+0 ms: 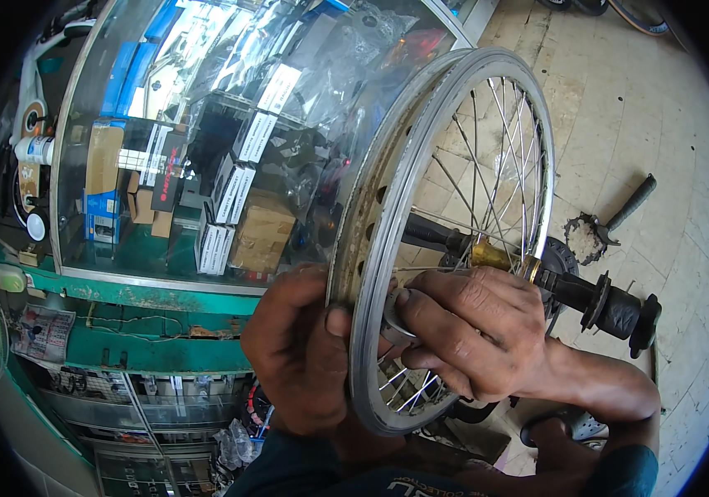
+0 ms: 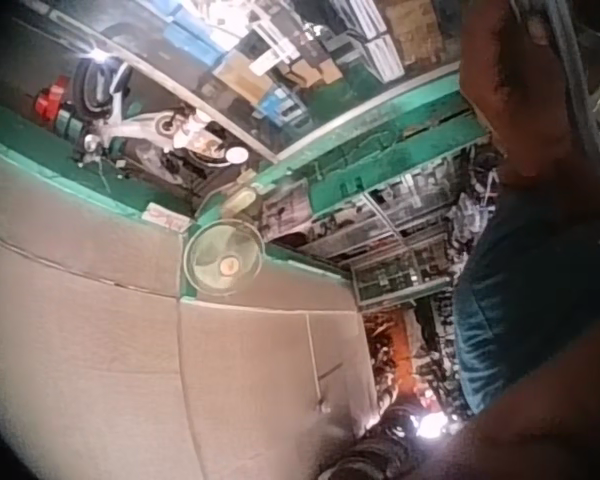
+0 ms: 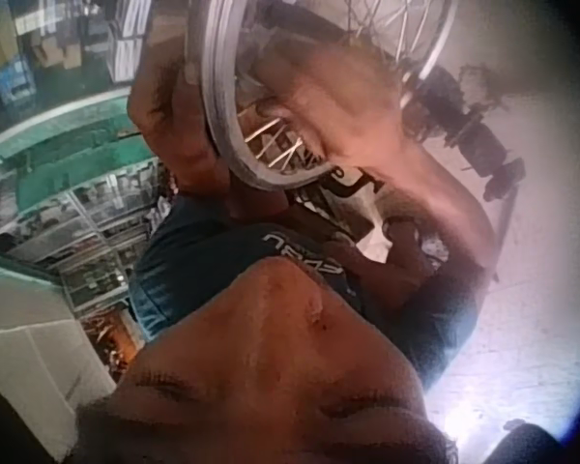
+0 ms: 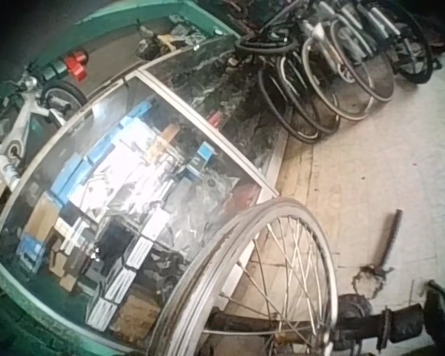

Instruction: Adjusting the spokes of a bicycle wheel on a truing stand to align the rim.

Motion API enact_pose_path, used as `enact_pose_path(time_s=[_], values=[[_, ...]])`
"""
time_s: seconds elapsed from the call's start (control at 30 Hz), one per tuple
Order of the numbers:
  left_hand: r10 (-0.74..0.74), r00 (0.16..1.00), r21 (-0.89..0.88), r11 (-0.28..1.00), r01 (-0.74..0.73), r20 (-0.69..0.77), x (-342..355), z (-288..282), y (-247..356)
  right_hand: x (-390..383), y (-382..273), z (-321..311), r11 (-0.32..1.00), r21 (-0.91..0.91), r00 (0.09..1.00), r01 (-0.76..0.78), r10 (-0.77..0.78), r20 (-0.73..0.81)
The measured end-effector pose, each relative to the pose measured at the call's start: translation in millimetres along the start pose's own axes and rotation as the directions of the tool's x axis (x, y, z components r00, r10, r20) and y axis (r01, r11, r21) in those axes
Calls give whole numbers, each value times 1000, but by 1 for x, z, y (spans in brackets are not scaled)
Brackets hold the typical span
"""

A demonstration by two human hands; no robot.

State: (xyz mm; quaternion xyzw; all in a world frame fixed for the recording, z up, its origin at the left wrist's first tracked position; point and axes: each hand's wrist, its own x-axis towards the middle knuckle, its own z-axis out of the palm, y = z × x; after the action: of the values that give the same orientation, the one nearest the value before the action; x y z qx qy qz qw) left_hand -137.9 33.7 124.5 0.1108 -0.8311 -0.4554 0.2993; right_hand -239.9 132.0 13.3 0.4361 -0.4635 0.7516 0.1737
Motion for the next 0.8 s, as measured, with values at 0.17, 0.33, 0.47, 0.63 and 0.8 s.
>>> enact_pose_path(time_s=[0.17, 0.33, 0.47, 0.63, 0.8], values=[[124, 992, 48, 991, -126, 38, 0, -5, -10, 1, -1, 0, 999, 35, 999, -40, 39, 26], [142, 990, 42, 989, -142, 7, -3, -4, -12, 2, -2, -1, 994, 73, 996, -78, 74, 53], [157, 988, 36, 987, -156, -8, -4, -2, -11, 4, -2, -2, 991, 92, 994, -98, 92, 67], [87, 995, 54, 995, -84, -42, -3, 3, -4, 6, -7, -4, 988, 115, 994, -101, 104, -23], [239, 970, 113, 966, -232, -49, -3, -14, -20, 10, -10, -9, 976, -200, 987, -81, 107, 118]])
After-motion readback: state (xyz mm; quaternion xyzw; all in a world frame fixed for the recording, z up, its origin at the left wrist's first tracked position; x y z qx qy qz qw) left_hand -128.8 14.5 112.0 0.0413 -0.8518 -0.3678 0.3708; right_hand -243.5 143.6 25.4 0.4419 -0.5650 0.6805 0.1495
